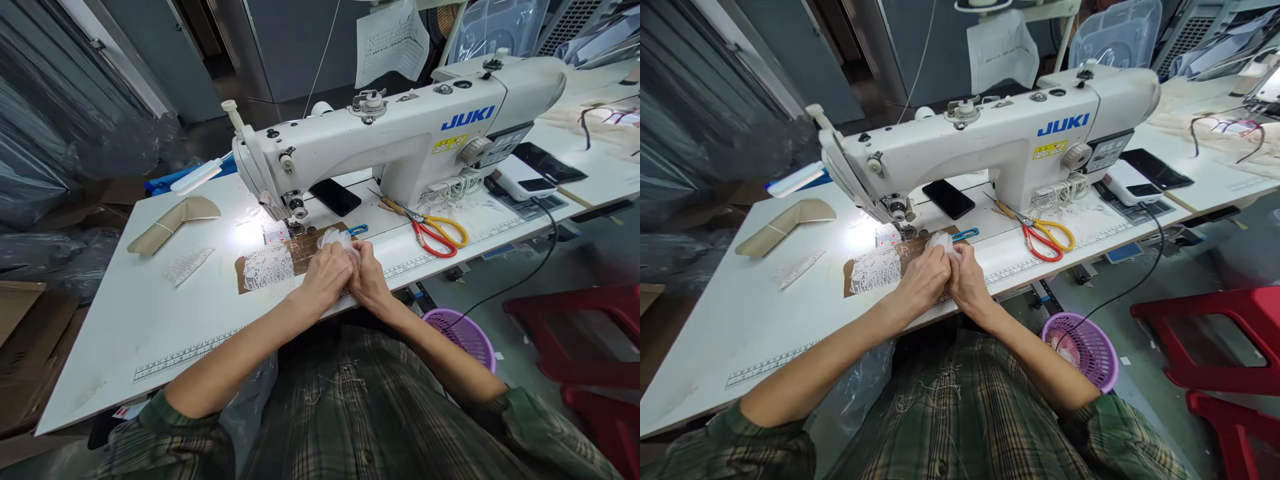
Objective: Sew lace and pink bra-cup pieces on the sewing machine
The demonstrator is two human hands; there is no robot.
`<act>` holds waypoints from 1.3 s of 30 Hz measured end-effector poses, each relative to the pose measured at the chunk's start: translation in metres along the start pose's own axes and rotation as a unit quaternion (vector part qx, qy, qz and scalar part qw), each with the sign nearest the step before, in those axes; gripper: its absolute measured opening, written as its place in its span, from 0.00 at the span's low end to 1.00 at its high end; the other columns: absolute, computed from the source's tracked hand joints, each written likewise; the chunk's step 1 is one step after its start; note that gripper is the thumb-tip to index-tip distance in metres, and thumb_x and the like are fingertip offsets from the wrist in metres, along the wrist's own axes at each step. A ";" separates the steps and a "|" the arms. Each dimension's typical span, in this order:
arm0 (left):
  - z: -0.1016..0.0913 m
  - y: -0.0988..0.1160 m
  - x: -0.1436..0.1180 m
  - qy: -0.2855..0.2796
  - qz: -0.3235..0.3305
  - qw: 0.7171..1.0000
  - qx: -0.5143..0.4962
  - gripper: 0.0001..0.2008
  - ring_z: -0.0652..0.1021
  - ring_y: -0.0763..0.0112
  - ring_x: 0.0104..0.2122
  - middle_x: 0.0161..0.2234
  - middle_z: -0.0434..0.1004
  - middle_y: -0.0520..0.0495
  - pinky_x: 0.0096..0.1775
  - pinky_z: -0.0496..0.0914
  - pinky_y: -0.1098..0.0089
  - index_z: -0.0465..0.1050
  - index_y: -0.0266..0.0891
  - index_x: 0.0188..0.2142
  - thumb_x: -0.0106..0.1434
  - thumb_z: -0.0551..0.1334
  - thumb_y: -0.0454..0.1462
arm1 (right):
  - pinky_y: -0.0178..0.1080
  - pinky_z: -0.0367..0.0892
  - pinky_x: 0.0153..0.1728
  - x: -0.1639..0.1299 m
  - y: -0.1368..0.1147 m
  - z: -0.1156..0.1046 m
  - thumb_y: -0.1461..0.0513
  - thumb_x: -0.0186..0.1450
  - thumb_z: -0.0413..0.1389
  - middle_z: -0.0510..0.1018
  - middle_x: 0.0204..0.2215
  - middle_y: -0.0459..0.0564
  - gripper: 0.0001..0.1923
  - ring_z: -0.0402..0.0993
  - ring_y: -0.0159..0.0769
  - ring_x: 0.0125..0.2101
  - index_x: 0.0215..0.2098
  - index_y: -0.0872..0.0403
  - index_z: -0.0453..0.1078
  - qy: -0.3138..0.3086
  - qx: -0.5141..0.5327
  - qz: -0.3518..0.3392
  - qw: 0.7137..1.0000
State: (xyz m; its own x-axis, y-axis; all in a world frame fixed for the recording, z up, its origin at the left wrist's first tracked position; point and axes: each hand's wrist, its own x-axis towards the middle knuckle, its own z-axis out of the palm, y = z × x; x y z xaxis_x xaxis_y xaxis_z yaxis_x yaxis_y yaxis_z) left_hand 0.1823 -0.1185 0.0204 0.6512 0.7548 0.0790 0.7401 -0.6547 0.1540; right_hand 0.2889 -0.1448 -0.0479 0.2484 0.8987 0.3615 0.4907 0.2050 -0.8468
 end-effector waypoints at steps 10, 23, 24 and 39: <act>0.000 -0.054 0.011 -0.077 -0.185 0.796 -0.571 0.11 0.66 0.73 0.24 0.21 0.63 0.50 0.30 0.65 0.70 0.61 0.38 0.17 0.54 0.57 0.36 | 0.43 0.68 0.41 -0.002 -0.006 0.002 0.62 0.69 0.48 0.69 0.35 0.56 0.11 0.67 0.41 0.39 0.37 0.54 0.71 -0.017 -0.063 -0.141 0.988; 0.002 -0.064 -0.012 0.010 -0.135 0.787 -0.602 0.13 0.78 0.65 0.39 0.43 0.78 0.39 0.43 0.73 0.63 0.79 0.36 0.38 0.53 0.70 0.39 | 0.43 0.66 0.39 0.005 -0.015 -0.014 0.66 0.67 0.47 0.68 0.35 0.56 0.14 0.65 0.41 0.38 0.33 0.57 0.74 -0.153 -0.149 -0.146 0.966; 0.005 -0.065 -0.011 0.036 -0.137 0.796 -0.588 0.15 0.78 0.67 0.38 0.45 0.77 0.39 0.42 0.73 0.64 0.78 0.35 0.39 0.52 0.71 0.38 | 0.41 0.66 0.38 0.006 -0.014 -0.017 0.65 0.68 0.47 0.70 0.34 0.55 0.14 0.67 0.39 0.37 0.33 0.56 0.75 -0.152 -0.130 -0.131 0.971; 0.009 -0.077 0.010 0.016 -0.133 0.918 -0.372 0.06 0.74 0.66 0.27 0.26 0.75 0.46 0.32 0.68 0.67 0.71 0.38 0.28 0.61 0.58 0.34 | 0.45 0.67 0.41 0.002 -0.013 -0.012 0.57 0.59 0.61 0.71 0.37 0.57 0.14 0.68 0.45 0.40 0.37 0.55 0.62 -0.088 -0.160 -0.067 0.981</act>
State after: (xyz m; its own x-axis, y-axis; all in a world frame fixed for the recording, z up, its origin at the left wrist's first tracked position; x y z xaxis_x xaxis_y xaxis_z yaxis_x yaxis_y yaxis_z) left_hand 0.1330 -0.0605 0.0009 0.4499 0.8925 -0.0318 0.5441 -0.2458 0.8022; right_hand 0.2932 -0.1503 -0.0308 0.0291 0.9306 0.3648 0.7536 0.2193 -0.6196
